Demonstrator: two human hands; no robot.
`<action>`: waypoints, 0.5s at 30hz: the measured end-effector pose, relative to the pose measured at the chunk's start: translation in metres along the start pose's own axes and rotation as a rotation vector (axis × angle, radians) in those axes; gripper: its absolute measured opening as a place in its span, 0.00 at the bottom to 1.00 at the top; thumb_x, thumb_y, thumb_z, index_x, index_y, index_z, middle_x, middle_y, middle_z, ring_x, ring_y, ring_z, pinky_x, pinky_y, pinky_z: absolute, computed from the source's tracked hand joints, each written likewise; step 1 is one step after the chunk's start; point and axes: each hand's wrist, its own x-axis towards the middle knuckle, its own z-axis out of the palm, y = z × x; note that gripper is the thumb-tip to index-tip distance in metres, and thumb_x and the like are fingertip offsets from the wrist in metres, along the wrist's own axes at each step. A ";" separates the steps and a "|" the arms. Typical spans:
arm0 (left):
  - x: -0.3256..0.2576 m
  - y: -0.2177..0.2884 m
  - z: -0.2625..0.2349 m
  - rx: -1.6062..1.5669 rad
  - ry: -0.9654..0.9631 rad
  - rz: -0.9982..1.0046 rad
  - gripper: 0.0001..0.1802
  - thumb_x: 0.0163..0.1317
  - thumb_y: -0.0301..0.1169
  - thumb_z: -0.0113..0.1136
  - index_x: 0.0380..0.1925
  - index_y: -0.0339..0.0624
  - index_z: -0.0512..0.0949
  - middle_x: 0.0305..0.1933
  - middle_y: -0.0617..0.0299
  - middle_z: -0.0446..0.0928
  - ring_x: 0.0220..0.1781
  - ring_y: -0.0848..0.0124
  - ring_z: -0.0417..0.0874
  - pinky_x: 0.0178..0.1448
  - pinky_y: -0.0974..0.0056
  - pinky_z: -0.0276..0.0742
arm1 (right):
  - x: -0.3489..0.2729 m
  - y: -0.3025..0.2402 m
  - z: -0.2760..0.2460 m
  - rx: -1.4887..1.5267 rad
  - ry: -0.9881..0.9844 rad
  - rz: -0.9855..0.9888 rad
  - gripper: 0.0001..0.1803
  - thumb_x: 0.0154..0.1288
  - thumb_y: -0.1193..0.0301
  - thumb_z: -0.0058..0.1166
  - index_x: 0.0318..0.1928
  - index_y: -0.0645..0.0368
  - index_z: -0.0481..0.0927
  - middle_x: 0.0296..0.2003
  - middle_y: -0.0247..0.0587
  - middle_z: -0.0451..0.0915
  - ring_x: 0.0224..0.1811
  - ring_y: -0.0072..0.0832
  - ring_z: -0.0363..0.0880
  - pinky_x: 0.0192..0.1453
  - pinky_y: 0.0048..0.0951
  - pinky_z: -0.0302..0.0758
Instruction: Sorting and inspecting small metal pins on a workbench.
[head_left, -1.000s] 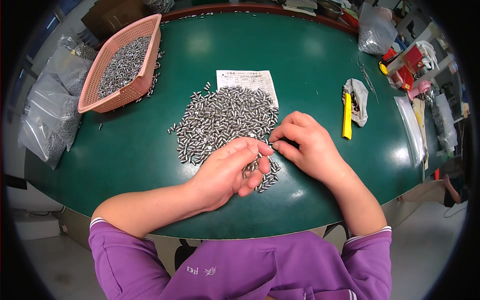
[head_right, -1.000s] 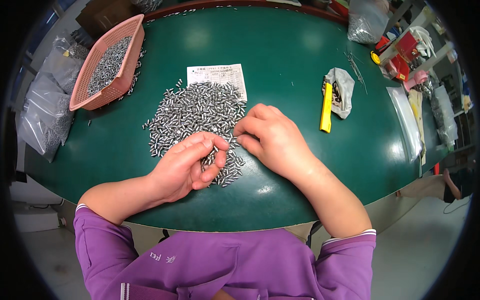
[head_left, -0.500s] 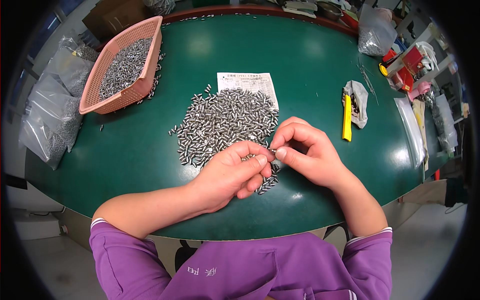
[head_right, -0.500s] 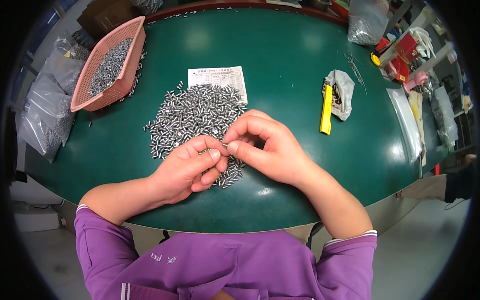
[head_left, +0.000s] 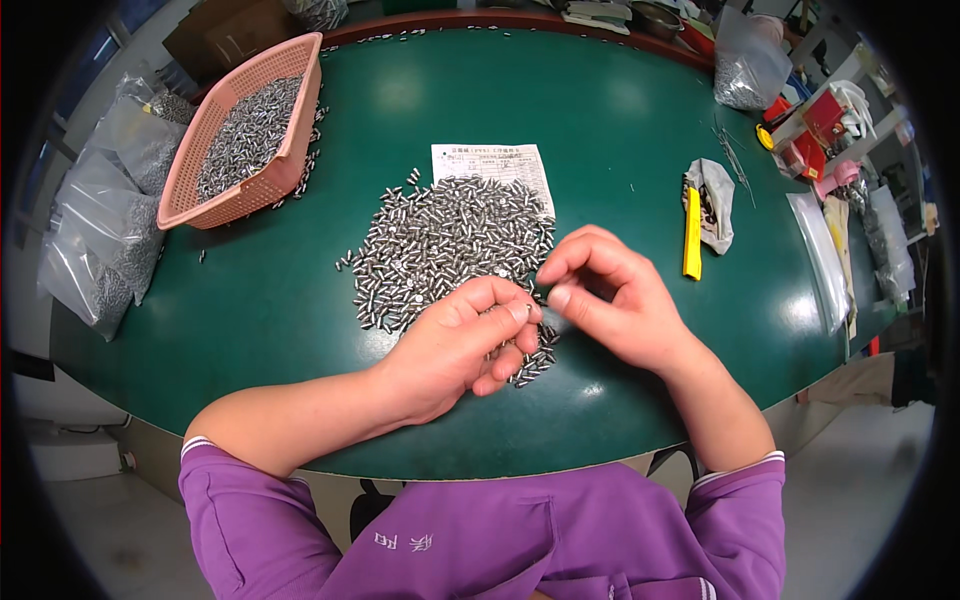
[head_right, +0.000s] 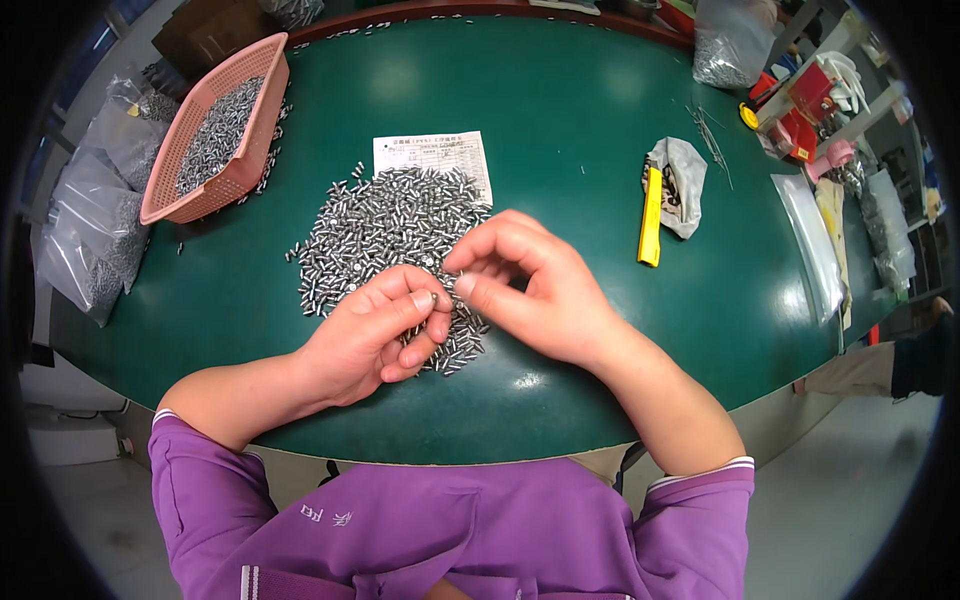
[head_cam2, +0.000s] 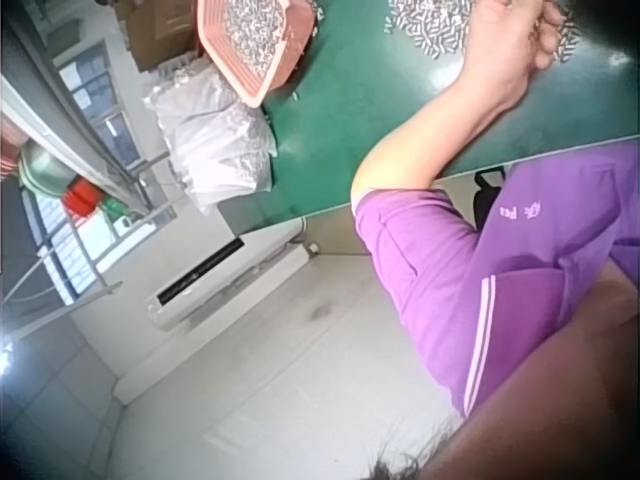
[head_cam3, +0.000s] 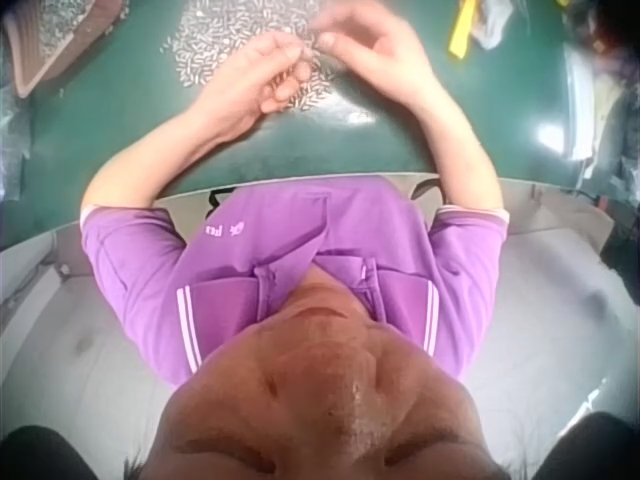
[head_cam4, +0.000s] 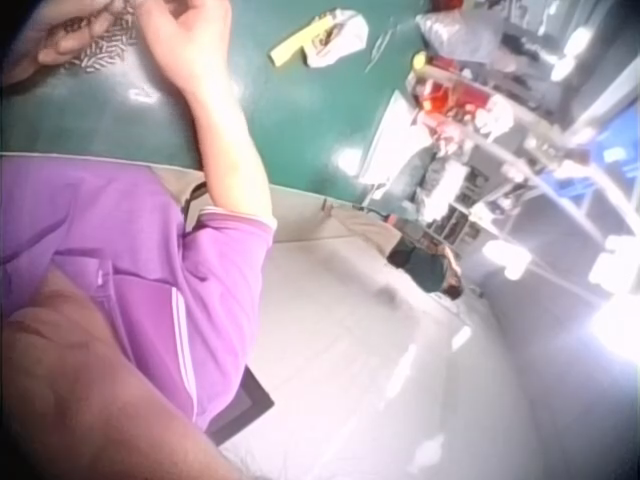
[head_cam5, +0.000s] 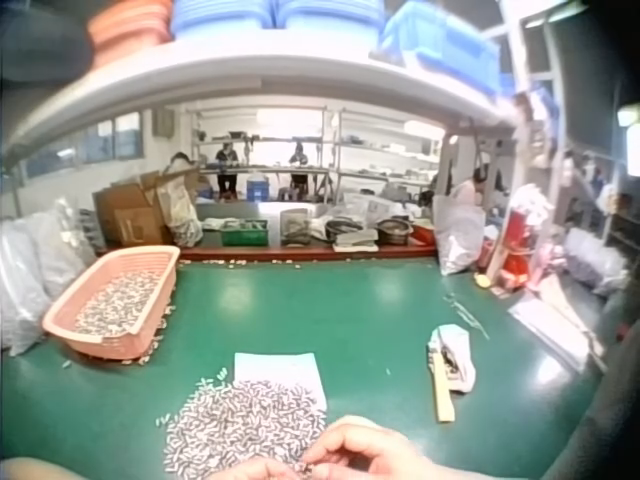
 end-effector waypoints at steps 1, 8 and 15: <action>-0.001 0.002 0.002 0.020 0.008 -0.017 0.09 0.69 0.33 0.45 0.43 0.42 0.68 0.34 0.61 0.72 0.23 0.80 0.67 0.20 0.76 0.60 | 0.001 -0.002 -0.003 -0.140 0.050 0.002 0.08 0.58 0.78 0.54 0.39 0.59 0.78 0.36 0.34 0.73 0.36 0.19 0.74 0.40 0.20 0.72; -0.002 0.004 0.004 -0.001 -0.002 -0.012 0.14 0.70 0.36 0.36 0.39 0.38 0.69 0.35 0.56 0.71 0.23 0.75 0.66 0.19 0.74 0.59 | 0.008 0.015 -0.009 -0.748 0.189 -0.189 0.17 0.53 0.82 0.52 0.46 0.58 0.76 0.43 0.43 0.74 0.47 0.40 0.73 0.51 0.36 0.72; -0.002 0.001 0.003 0.002 -0.028 -0.045 0.16 0.72 0.38 0.36 0.37 0.38 0.69 0.34 0.57 0.70 0.22 0.77 0.64 0.18 0.75 0.56 | 0.008 0.015 -0.003 -0.734 0.108 -0.170 0.19 0.52 0.82 0.52 0.47 0.58 0.76 0.45 0.42 0.74 0.50 0.40 0.72 0.53 0.36 0.71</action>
